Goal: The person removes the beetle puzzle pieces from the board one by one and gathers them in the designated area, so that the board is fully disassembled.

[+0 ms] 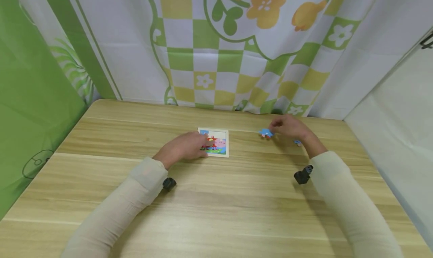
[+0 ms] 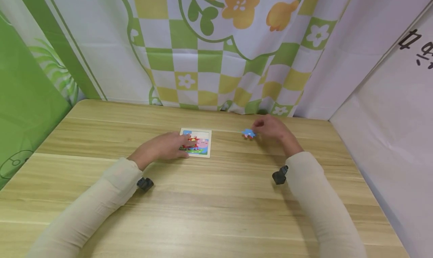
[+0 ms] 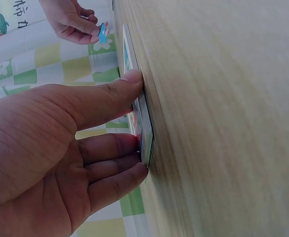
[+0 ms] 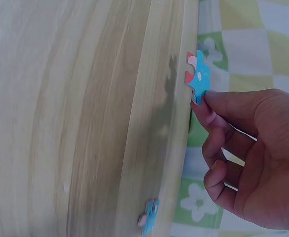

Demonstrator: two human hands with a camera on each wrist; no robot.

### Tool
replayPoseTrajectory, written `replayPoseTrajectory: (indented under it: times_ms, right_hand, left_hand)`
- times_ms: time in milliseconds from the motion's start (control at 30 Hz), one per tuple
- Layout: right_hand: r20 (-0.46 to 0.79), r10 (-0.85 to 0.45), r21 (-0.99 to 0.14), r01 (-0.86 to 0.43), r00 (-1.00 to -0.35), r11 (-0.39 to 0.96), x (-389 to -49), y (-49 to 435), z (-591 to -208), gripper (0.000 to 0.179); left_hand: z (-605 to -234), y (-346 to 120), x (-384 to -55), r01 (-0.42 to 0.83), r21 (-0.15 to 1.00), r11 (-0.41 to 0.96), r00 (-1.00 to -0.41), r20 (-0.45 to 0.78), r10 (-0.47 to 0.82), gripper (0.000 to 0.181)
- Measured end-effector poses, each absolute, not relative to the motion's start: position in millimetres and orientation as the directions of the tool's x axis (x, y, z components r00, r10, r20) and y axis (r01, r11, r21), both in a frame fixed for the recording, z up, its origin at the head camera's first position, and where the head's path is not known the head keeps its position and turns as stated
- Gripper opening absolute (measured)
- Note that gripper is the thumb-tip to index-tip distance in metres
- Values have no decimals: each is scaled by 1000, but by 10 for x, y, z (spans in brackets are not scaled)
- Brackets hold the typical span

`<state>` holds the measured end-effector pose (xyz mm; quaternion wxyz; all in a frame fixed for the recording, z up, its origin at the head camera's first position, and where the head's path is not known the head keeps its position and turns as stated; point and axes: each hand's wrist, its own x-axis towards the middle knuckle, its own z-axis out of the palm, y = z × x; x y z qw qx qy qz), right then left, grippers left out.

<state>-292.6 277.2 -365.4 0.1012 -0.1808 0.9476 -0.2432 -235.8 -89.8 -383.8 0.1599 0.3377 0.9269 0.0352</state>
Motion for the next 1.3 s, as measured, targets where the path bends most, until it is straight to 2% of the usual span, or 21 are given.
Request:
replayPoseTrajectory:
  times_ms: [400,1000,1300]
  right_hand:
    - [-230,-330,-461,-196,-916,866,-2952,2978,-3648,26]
    - [-288,-256,-488,-89,-923,868,-2985,2998,-3734,22]
    - [-274,-266,-456,-118,-924,882,-2973,2970,-3764,24]
  left_hand:
    - [-3838,-900,-2359,609,178,773,-723,-276,633,56]
    - [-3817,-893,-2347,607,193,770,-719,-278,637,57]
    - [-3794,-891,-2338,619,168,767,-706,-310,637,56]
